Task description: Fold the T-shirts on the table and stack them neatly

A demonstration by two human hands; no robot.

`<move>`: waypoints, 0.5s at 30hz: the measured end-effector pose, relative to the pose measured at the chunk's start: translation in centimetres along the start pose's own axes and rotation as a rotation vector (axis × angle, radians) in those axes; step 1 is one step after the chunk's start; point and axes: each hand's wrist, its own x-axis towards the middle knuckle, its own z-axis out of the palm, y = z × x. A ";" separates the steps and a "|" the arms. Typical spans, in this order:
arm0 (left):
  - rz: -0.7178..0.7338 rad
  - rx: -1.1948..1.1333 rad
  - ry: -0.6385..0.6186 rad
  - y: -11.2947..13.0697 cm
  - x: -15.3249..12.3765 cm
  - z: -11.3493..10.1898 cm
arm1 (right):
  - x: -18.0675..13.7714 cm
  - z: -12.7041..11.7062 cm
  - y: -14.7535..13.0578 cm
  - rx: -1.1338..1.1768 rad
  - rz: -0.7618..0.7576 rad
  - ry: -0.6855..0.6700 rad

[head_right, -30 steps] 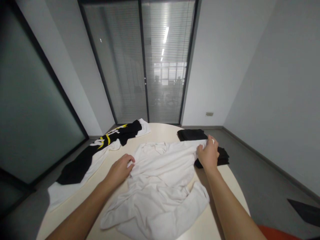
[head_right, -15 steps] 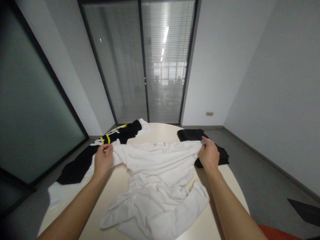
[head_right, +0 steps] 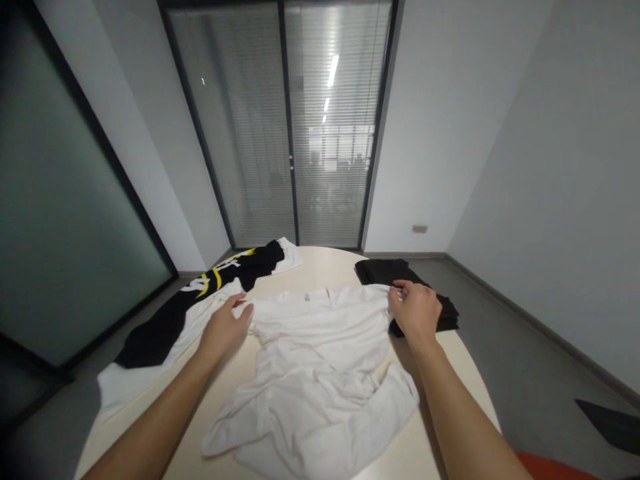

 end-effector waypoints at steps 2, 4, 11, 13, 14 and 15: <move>0.039 0.123 -0.080 0.3 -0.6 0.2 | -0.3 0.0 -0.4 -0.043 -0.084 0.080; 0.082 0.228 -0.152 0.5 -1.2 0.3 | -0.6 0.1 -1.1 -0.046 -0.201 0.117; 0.313 0.419 -0.163 1.1 -1.7 0.1 | -2.2 -0.7 -5.1 0.190 -0.706 -0.490; 0.344 0.406 -0.144 1.6 -1.7 -0.2 | -2.7 -0.9 -6.0 0.260 -0.769 -0.678; 0.350 0.396 -0.145 1.9 -1.7 -0.3 | -2.9 -1.0 -6.3 0.269 -0.760 -0.743; 0.343 0.387 -0.155 2.1 -1.8 -0.4 | -3.1 -1.0 -6.5 0.267 -0.730 -0.792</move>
